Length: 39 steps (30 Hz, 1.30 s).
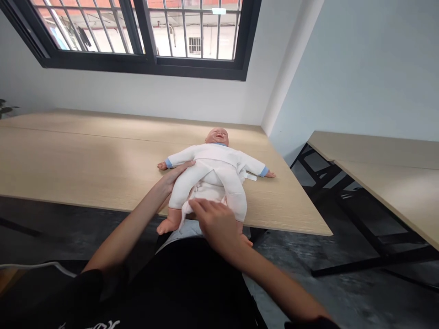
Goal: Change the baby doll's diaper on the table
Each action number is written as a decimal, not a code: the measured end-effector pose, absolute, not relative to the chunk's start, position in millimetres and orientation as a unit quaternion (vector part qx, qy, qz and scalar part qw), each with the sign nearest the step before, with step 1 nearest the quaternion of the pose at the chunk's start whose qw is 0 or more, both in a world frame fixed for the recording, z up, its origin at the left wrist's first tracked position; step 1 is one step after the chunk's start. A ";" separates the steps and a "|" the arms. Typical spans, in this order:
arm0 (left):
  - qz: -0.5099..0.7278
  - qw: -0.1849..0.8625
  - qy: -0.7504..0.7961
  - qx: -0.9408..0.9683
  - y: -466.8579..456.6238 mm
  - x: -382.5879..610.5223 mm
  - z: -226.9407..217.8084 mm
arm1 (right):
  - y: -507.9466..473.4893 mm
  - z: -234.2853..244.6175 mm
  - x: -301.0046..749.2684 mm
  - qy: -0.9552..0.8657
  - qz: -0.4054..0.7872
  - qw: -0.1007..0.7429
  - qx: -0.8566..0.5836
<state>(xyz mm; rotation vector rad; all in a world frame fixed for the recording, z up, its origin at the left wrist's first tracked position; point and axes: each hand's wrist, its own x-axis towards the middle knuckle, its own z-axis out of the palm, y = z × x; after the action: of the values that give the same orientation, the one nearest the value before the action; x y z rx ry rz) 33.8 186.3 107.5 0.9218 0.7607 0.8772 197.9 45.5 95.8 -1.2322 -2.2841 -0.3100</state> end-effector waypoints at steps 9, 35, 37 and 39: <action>0.494 0.664 0.347 0.442 227.5 33.3 73.9 | 155.6 198.1 215.6 -0.815 0.051 0.236 -0.526; 0.356 0.186 0.223 0.888 141.0 36.5 134.8 | 242.6 127.6 241.2 -0.768 -0.013 0.219 -0.602; 0.255 0.205 0.135 0.935 142.9 53.6 132.5 | 243.0 126.2 240.9 -0.761 -0.020 0.234 -0.606; 0.213 0.217 0.108 0.946 156.2 69.0 124.2 | 244.0 125.0 241.7 -0.751 -0.022 0.247 -0.612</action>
<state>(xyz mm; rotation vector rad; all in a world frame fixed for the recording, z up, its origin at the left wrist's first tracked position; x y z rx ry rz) 69.0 156.2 124.2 2.6218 0.2983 0.5905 241.7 244.0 125.0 -1.6701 -2.0474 -0.0595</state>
